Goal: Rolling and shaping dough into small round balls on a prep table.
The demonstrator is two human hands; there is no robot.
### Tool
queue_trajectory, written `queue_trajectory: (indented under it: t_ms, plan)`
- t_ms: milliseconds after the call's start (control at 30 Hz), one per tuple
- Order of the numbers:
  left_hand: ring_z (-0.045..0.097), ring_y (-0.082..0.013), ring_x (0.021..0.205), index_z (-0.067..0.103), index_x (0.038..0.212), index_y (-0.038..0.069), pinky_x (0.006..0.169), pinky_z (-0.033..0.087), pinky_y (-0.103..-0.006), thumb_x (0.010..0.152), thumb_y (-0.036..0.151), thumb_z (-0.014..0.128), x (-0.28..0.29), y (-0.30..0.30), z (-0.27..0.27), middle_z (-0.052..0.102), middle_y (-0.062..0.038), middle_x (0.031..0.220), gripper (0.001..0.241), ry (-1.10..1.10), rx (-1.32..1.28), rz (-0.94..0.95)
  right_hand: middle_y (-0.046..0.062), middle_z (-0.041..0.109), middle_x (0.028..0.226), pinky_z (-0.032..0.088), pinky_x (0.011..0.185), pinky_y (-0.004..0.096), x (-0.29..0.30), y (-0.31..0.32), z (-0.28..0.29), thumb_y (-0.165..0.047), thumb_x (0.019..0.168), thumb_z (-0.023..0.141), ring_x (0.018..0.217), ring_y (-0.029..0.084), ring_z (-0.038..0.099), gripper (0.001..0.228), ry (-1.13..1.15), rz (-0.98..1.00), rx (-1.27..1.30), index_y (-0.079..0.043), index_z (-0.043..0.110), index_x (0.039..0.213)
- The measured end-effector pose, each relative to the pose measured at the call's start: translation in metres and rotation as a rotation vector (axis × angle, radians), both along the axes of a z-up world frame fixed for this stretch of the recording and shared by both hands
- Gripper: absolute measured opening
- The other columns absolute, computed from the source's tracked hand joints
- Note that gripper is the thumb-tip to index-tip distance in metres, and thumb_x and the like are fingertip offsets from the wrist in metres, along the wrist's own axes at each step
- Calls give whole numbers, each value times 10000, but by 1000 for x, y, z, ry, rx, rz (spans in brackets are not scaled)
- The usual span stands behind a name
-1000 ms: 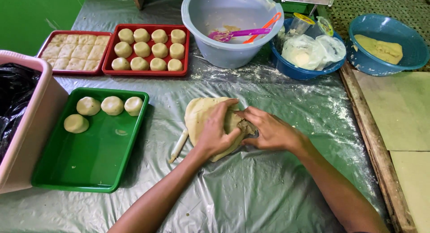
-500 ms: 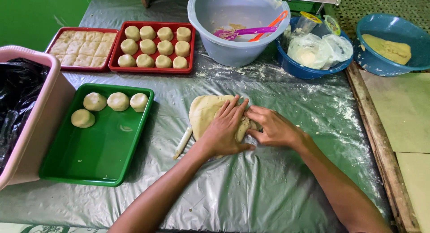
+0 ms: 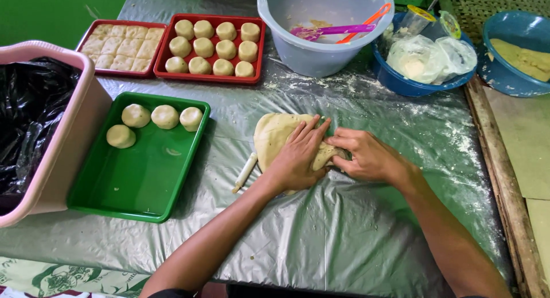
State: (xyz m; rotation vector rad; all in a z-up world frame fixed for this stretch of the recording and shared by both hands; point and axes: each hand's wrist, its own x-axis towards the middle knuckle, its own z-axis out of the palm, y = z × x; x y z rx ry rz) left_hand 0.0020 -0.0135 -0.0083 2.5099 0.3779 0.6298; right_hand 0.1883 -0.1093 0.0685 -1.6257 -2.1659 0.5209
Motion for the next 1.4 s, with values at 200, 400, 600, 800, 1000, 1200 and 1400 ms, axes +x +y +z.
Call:
queue_trajectory:
  t_ms: [200,400,600,800,1000,1200,1400]
  plan:
    - [284,-381,1533,257,1584,-18,1272,172,-514,711,283,789,0,-1,7,490,-229,1506,1066,33,4,13,182,667,890,535,742,484,-1,-3,10,-134,848,676,872,422,676,82,22,3,-27,-56,655,833]
    - [252,-369,1548,229,1586,-30,1280,147,-510,735,315,779,2,2,-3,425,-217,1567,1070,40,-31,4,113,725,941,552,782,432,3,-6,13,-156,860,652,867,331,703,96,41,-26,-92,-84,715,872]
    - [247,-395,1540,236,1566,-53,1270,120,-540,828,325,741,0,5,1,387,-254,1580,970,14,-143,-49,123,742,948,554,820,425,3,-7,20,-121,870,650,865,285,719,186,57,-63,-112,-62,789,980]
    - [260,-418,1527,188,1560,-66,1268,105,-559,883,330,699,3,15,-17,339,-281,1593,937,-70,-323,-73,180,684,1161,536,943,500,-4,-8,17,-198,869,723,1073,373,684,396,97,-75,-28,-45,695,1234]
    - [253,-491,1502,-30,1601,-51,1259,119,-576,836,155,725,-1,18,-12,392,-369,1516,1094,-132,-426,-105,180,637,1312,503,990,547,-16,-5,8,-166,879,743,1228,430,610,555,122,-42,78,-130,585,1409]
    - [227,-526,1502,-82,1603,-37,1256,128,-582,768,128,792,-6,13,8,334,-351,1576,1220,-125,-407,-115,216,702,1231,537,939,552,-15,-10,2,-172,904,745,1145,449,664,415,197,-1,109,-79,670,1301]
    - [243,-458,1524,-8,1628,7,1270,87,-544,513,163,846,-1,17,2,336,-282,1609,1414,-37,-382,-105,213,664,1259,523,945,576,-7,-5,-16,-199,825,813,1146,468,648,530,180,57,85,-67,644,1309]
